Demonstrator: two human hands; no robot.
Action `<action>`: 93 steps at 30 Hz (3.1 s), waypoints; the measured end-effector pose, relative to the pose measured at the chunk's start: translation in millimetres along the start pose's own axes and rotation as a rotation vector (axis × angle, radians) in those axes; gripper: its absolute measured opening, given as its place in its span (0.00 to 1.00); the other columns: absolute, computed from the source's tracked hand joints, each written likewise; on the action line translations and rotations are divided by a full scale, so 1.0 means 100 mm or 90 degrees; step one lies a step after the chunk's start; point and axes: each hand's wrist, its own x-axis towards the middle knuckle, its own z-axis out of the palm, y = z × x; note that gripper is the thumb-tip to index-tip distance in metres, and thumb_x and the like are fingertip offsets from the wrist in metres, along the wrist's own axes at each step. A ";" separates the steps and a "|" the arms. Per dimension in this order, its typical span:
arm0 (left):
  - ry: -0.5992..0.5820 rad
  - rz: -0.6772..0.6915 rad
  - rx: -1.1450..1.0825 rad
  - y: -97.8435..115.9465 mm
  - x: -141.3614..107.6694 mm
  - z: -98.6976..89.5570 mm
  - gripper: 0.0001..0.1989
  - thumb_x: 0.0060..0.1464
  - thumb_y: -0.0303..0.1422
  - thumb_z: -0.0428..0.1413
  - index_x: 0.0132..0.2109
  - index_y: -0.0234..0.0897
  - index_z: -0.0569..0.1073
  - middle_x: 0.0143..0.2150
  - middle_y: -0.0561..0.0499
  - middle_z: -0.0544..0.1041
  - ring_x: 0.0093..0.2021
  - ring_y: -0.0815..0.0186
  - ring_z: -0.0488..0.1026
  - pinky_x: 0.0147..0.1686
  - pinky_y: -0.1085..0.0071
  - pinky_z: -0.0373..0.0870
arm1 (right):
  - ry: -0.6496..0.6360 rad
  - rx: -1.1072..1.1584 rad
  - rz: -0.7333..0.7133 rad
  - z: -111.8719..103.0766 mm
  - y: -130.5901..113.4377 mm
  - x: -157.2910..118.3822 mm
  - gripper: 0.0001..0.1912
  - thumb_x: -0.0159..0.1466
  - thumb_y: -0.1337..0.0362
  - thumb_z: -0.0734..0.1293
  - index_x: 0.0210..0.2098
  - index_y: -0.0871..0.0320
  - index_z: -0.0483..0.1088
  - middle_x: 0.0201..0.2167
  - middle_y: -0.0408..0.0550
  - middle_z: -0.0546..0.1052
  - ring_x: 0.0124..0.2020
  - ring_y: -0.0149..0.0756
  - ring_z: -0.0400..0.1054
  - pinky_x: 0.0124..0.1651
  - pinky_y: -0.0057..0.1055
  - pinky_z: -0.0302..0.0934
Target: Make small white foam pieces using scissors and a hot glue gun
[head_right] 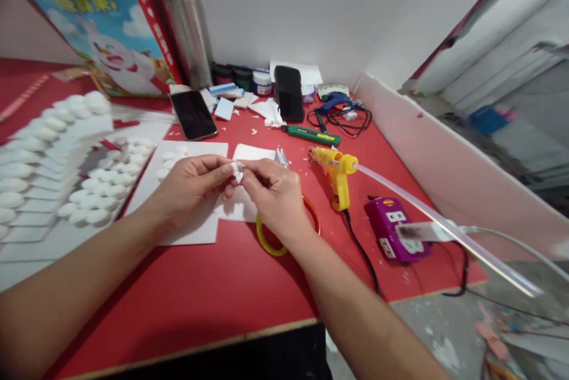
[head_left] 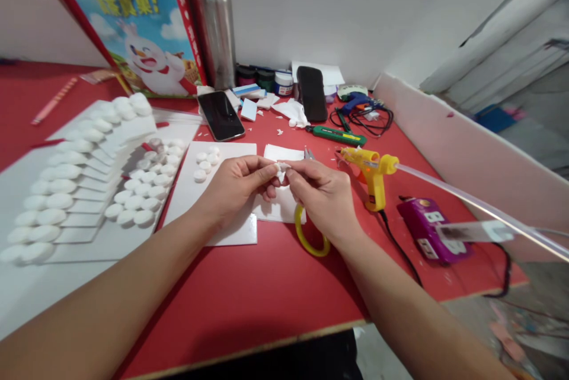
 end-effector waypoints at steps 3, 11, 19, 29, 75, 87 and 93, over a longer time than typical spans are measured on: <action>0.008 -0.002 -0.002 -0.01 0.00 0.01 0.12 0.56 0.38 0.68 0.35 0.32 0.80 0.28 0.50 0.78 0.27 0.72 0.72 0.31 0.74 0.68 | 0.000 -0.013 0.003 0.00 -0.01 0.00 0.11 0.66 0.65 0.68 0.42 0.55 0.84 0.29 0.45 0.80 0.29 0.31 0.70 0.28 0.28 0.59; 0.013 -0.003 -0.010 -0.02 -0.01 0.02 0.12 0.57 0.38 0.67 0.35 0.32 0.80 0.26 0.51 0.77 0.27 0.72 0.71 0.30 0.75 0.68 | -0.020 -0.025 -0.019 0.02 -0.01 -0.02 0.11 0.67 0.65 0.67 0.42 0.57 0.82 0.34 0.48 0.82 0.33 0.34 0.73 0.36 0.32 0.65; 0.026 -0.018 -0.022 0.00 -0.01 0.05 0.14 0.52 0.38 0.70 0.32 0.33 0.78 0.28 0.50 0.78 0.25 0.73 0.70 0.28 0.75 0.66 | -0.035 -0.034 -0.035 0.04 0.02 -0.04 0.13 0.63 0.69 0.65 0.43 0.57 0.81 0.35 0.48 0.82 0.33 0.35 0.73 0.38 0.33 0.66; 0.049 -0.015 0.047 0.03 -0.04 0.03 0.12 0.50 0.35 0.71 0.31 0.34 0.77 0.25 0.53 0.76 0.23 0.73 0.70 0.26 0.75 0.66 | -0.034 -0.152 -0.166 0.03 0.03 -0.06 0.15 0.64 0.72 0.63 0.45 0.60 0.80 0.31 0.47 0.77 0.31 0.33 0.70 0.37 0.31 0.64; 0.017 0.077 0.111 0.13 -0.05 0.01 0.09 0.51 0.30 0.71 0.40 0.33 0.84 0.27 0.52 0.81 0.25 0.71 0.75 0.28 0.76 0.74 | -0.019 0.213 0.091 0.00 -0.01 0.01 0.17 0.59 0.54 0.79 0.35 0.58 0.72 0.25 0.38 0.75 0.21 0.25 0.65 0.24 0.26 0.60; 0.002 0.088 0.142 0.13 -0.05 0.05 0.16 0.45 0.30 0.73 0.43 0.32 0.82 0.30 0.52 0.81 0.27 0.71 0.75 0.29 0.75 0.73 | 0.002 0.174 0.110 0.01 -0.02 0.02 0.12 0.60 0.59 0.77 0.35 0.58 0.73 0.24 0.38 0.74 0.20 0.24 0.65 0.24 0.26 0.60; 0.006 0.073 0.146 0.11 -0.04 0.02 0.16 0.45 0.33 0.73 0.42 0.35 0.82 0.29 0.53 0.80 0.26 0.71 0.73 0.28 0.75 0.72 | 0.004 0.148 0.091 0.04 -0.02 0.00 0.15 0.59 0.56 0.79 0.34 0.58 0.72 0.23 0.37 0.74 0.20 0.24 0.65 0.23 0.25 0.59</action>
